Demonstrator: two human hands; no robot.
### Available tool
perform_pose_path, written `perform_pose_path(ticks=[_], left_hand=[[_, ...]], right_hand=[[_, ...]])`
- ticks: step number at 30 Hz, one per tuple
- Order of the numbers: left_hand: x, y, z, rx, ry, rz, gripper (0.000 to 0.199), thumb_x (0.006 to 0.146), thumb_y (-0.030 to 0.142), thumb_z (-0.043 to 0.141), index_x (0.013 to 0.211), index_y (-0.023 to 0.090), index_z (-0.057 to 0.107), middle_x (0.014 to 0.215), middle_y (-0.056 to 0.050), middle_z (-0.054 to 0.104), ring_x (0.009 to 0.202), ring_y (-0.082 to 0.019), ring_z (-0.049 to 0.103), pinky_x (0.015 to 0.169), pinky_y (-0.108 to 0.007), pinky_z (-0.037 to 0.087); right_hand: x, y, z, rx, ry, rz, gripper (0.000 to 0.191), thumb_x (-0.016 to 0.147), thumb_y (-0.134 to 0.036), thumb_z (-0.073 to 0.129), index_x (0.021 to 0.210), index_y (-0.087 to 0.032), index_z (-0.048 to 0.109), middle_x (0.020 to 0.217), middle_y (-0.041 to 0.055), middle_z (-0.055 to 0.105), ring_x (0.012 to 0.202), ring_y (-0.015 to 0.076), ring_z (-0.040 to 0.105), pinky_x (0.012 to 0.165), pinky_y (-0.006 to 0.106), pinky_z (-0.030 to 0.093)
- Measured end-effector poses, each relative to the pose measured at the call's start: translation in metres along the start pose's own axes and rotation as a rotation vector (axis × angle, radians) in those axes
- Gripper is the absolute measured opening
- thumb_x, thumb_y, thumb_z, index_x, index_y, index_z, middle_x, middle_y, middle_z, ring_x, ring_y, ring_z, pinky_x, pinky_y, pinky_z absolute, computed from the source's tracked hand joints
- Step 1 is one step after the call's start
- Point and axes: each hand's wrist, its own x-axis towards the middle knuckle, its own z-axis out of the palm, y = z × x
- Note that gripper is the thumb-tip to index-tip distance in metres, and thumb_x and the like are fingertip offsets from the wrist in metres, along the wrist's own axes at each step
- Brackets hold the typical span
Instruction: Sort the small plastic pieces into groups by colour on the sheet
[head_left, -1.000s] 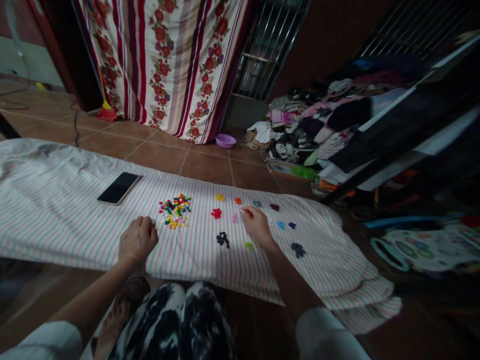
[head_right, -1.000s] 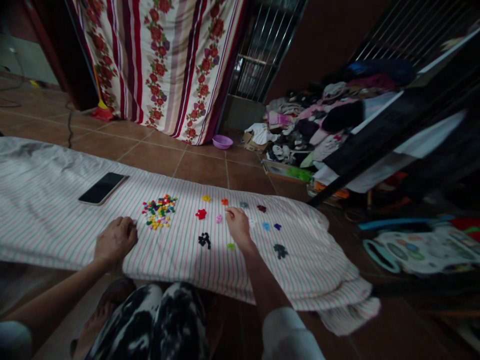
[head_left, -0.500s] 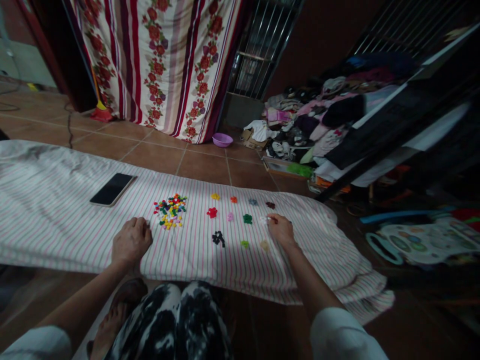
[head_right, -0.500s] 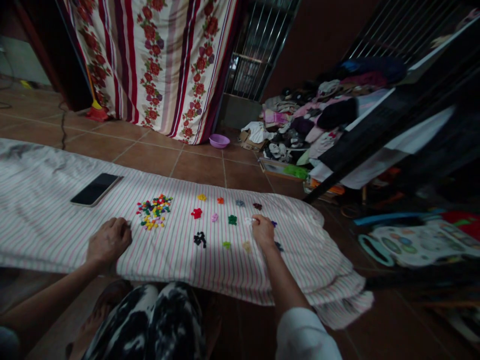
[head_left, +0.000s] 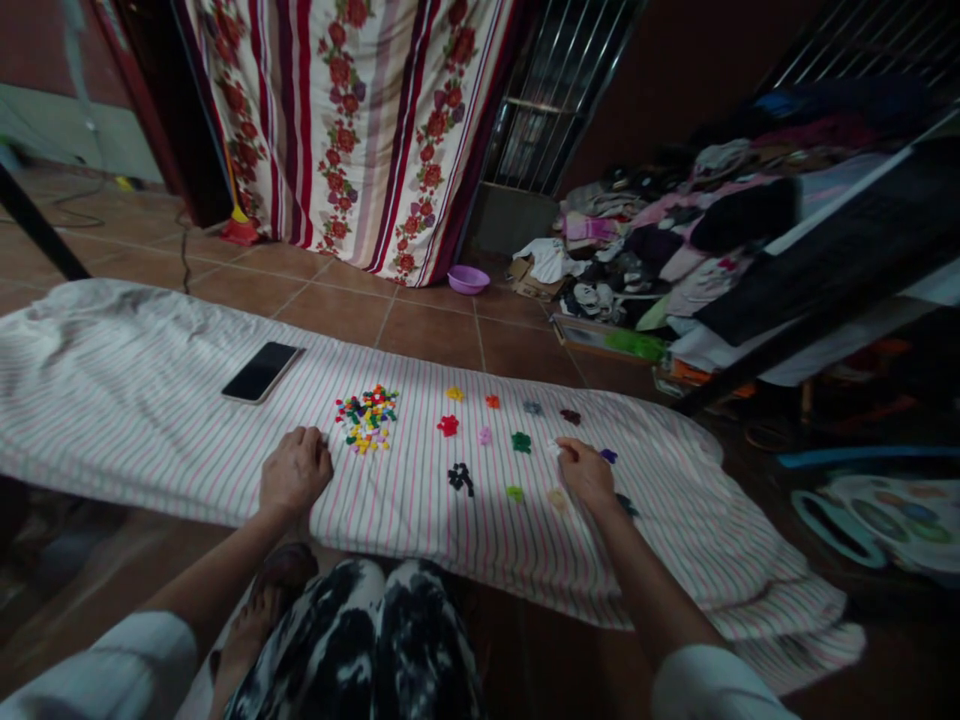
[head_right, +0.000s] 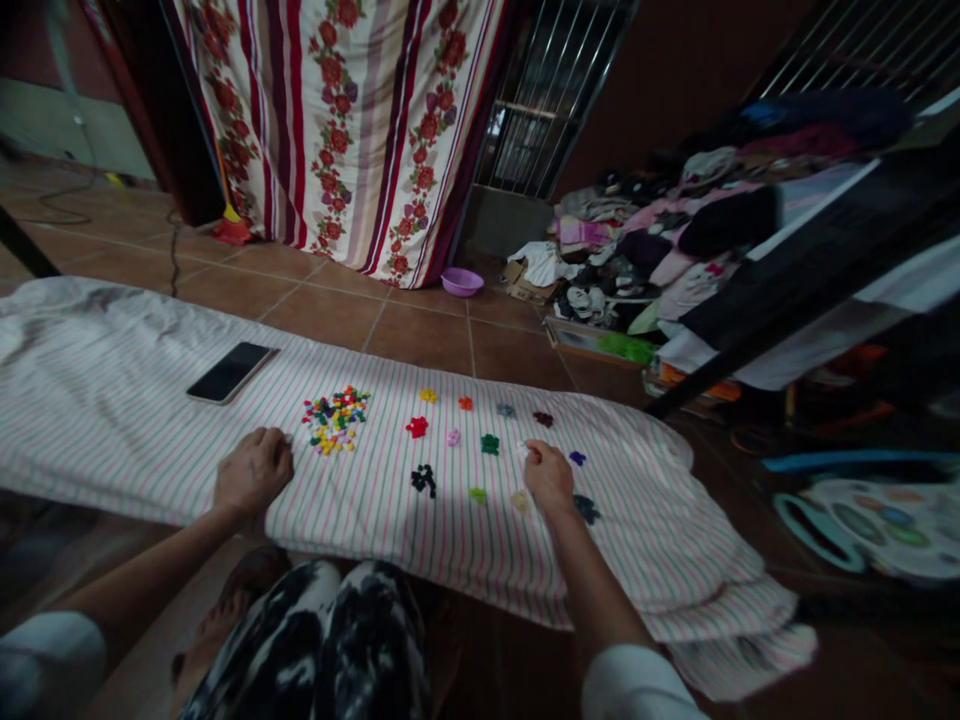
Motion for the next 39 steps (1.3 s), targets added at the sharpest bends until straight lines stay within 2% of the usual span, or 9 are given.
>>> perform_pose_path(ticks=[6,10,14,20,24,27,32,39], left_hand=[[0.000,0.002,-0.002,0.015,-0.013,-0.007,0.016,0.088,0.024,0.041,0.091,0.019,0.055,0.091,-0.008,0.062,0.091,-0.022,0.059,0.073,-0.032,0.041],[0.000,0.003,-0.003,0.006,-0.008,-0.003,0.017,0.088,0.024,0.040,0.092,0.018,0.056,0.090,-0.008,0.061,0.091,-0.022,0.058,0.073,-0.032,0.041],[0.000,0.002,-0.002,-0.001,-0.007,-0.002,0.016,0.088,0.023,0.041,0.092,0.018,0.055,0.091,-0.008,0.061,0.093,-0.023,0.058,0.076,-0.032,0.042],[0.001,0.000,0.004,-0.001,0.026,0.013,0.014,0.087,0.023,0.042,0.090,0.018,0.055,0.089,-0.008,0.061,0.090,-0.023,0.058,0.077,-0.033,0.042],[0.001,-0.001,0.005,-0.014,0.028,0.010,0.013,0.086,0.022,0.043,0.088,0.019,0.055,0.088,-0.008,0.061,0.090,-0.023,0.058,0.077,-0.033,0.042],[0.001,-0.001,0.005,-0.015,0.024,0.014,0.012,0.085,0.022,0.044,0.089,0.018,0.055,0.088,-0.008,0.061,0.090,-0.023,0.058,0.078,-0.033,0.042],[0.002,-0.001,0.005,-0.020,0.031,0.012,0.012,0.086,0.022,0.044,0.088,0.019,0.055,0.088,-0.008,0.060,0.090,-0.023,0.057,0.079,-0.033,0.042],[0.001,0.000,0.004,-0.017,0.032,0.007,0.012,0.086,0.022,0.044,0.088,0.019,0.055,0.088,-0.008,0.060,0.090,-0.023,0.057,0.078,-0.033,0.042]], right_hand=[[-0.001,-0.002,-0.008,-0.019,0.003,-0.011,0.035,0.075,-0.018,0.043,0.095,-0.016,0.072,0.096,0.0117,0.070,0.091,0.0237,0.063,0.088,0.035,0.047],[-0.003,-0.022,-0.012,0.006,0.074,-0.088,0.034,0.077,-0.021,0.043,0.094,-0.016,0.072,0.093,0.0115,0.068,0.089,0.0235,0.062,0.086,0.035,0.046],[-0.009,-0.067,-0.005,0.147,0.041,-0.212,0.030,0.079,-0.026,0.046,0.092,-0.017,0.072,0.091,0.0103,0.067,0.082,0.0218,0.061,0.080,0.034,0.047],[-0.038,-0.156,0.018,0.325,-0.224,-0.455,0.021,0.081,-0.024,0.051,0.086,-0.020,0.071,0.084,0.0046,0.067,0.078,0.0169,0.061,0.076,0.028,0.045],[-0.061,-0.206,0.033,0.330,-0.352,-0.581,0.019,0.084,-0.019,0.052,0.088,-0.020,0.071,0.082,0.0028,0.066,0.078,0.0142,0.059,0.075,0.025,0.043],[-0.072,-0.232,0.041,0.279,-0.419,-0.605,0.016,0.087,-0.020,0.055,0.091,-0.020,0.071,0.084,0.0030,0.065,0.081,0.0141,0.059,0.077,0.024,0.042],[-0.082,-0.253,0.051,0.123,-0.462,-0.621,0.019,0.091,-0.027,0.053,0.098,-0.020,0.069,0.095,0.0053,0.065,0.090,0.0163,0.059,0.079,0.026,0.041],[-0.091,-0.261,0.060,0.015,-0.450,-0.623,0.021,0.092,-0.021,0.049,0.103,-0.019,0.067,0.102,0.0076,0.065,0.100,0.0185,0.058,0.087,0.028,0.041]])
